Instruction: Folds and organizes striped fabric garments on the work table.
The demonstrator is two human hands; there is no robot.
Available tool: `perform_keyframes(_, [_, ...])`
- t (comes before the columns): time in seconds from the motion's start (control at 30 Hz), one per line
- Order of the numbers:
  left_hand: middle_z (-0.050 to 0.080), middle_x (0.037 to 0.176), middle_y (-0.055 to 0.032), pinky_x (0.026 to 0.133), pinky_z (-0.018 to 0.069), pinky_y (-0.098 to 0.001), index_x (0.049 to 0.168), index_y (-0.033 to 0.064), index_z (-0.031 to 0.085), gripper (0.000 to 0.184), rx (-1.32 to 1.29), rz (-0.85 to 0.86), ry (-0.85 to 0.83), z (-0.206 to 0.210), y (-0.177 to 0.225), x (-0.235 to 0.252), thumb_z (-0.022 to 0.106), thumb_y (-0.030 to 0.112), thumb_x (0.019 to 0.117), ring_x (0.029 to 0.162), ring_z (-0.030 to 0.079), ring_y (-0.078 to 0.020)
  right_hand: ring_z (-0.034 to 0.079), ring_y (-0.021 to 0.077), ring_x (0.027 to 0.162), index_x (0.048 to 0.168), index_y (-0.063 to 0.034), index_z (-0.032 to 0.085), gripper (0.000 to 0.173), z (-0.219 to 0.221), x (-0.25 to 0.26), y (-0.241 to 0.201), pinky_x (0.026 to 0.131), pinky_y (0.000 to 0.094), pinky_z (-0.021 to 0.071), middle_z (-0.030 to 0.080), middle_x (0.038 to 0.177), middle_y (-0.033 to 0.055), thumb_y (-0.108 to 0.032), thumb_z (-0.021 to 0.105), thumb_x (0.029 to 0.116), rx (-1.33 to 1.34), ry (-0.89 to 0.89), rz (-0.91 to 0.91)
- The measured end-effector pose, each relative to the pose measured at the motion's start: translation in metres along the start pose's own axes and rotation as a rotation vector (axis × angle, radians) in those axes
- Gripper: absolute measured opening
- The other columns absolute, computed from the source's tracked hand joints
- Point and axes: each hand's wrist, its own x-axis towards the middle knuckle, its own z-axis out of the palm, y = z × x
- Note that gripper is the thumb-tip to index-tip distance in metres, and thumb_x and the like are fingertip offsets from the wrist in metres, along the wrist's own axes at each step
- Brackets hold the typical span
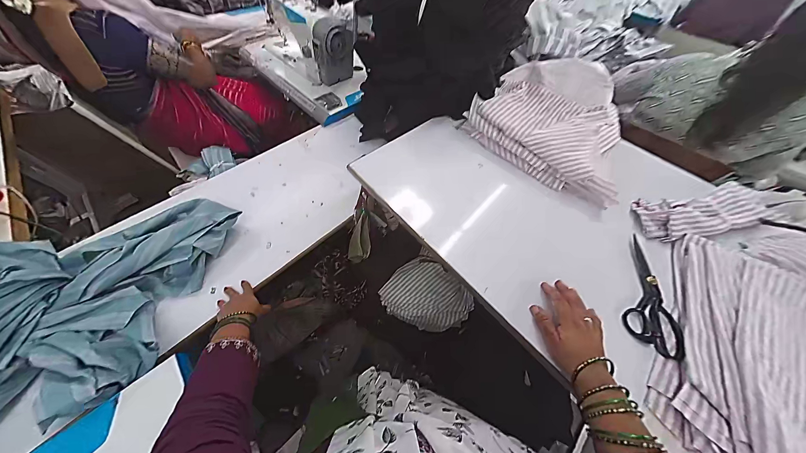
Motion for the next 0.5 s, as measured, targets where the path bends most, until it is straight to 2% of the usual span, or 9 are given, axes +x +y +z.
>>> perform_keyframes(0.1, [0.014,0.162,-0.0399,0.108,0.0411,-0.0672,0.163,0.0073,0.019,0.116,0.021,-0.101,0.014,0.007,0.017,0.003,0.089,0.041,0.0768,0.141,0.033,-0.0617,0.032,0.0509,0.148,0.145,-0.0008,0.055,0.062,0.004,-0.001,0.001,0.114,0.076,0.0176,0.041,0.157,0.0286,-0.042,0.045,0.1005,-0.01,-0.024,0.027])
perform_keyframes(0.17, [0.012,0.164,-0.0375,0.109,0.0407,-0.0656,0.164,0.0124,0.017,0.118,0.018,-0.153,0.026,0.011,0.03,0.004,0.09,0.039,0.0752,0.144,0.03,-0.0606,0.032,0.0506,0.148,0.146,-0.0024,0.055,0.063,0.007,0.0,0.004,0.113,0.0763,0.0173,0.041,0.157,0.0279,-0.043,0.045,0.0996,-0.016,-0.023,0.029])
perform_keyframes(0.3, [0.009,0.164,-0.0371,0.109,0.0405,-0.065,0.164,0.0151,0.019,0.127,0.004,-0.128,0.059,0.022,0.054,0.017,0.096,0.038,0.0667,0.145,0.027,-0.0602,0.028,0.0506,0.15,0.149,-0.005,0.053,0.061,0.004,0.002,0.004,0.116,0.0758,0.0127,0.036,0.16,0.0276,-0.042,0.049,0.1006,-0.006,-0.072,0.069])
perform_keyframes(0.4, [0.009,0.164,-0.0374,0.107,0.0422,-0.0651,0.165,0.0161,0.016,0.129,0.055,-0.087,0.059,0.024,0.071,0.028,0.096,0.038,0.0658,0.144,0.028,-0.0609,0.02,0.047,0.154,0.154,-0.0083,0.046,0.063,-0.003,0.006,-0.002,0.118,0.0738,0.0064,0.029,0.165,0.0242,-0.044,0.05,0.1025,-0.007,-0.174,0.137])
perform_keyframes(0.5, [0.007,0.165,-0.0371,0.106,0.0435,-0.0656,0.166,0.0213,0.014,0.127,0.076,-0.045,0.074,0.022,0.09,0.032,0.094,0.04,0.0683,0.143,0.028,-0.0633,0.017,0.0459,0.155,0.156,-0.0115,0.044,0.066,-0.006,0.013,-0.006,0.118,0.0745,0.0029,0.026,0.166,0.0223,-0.048,0.052,0.1021,-0.014,-0.215,0.19])
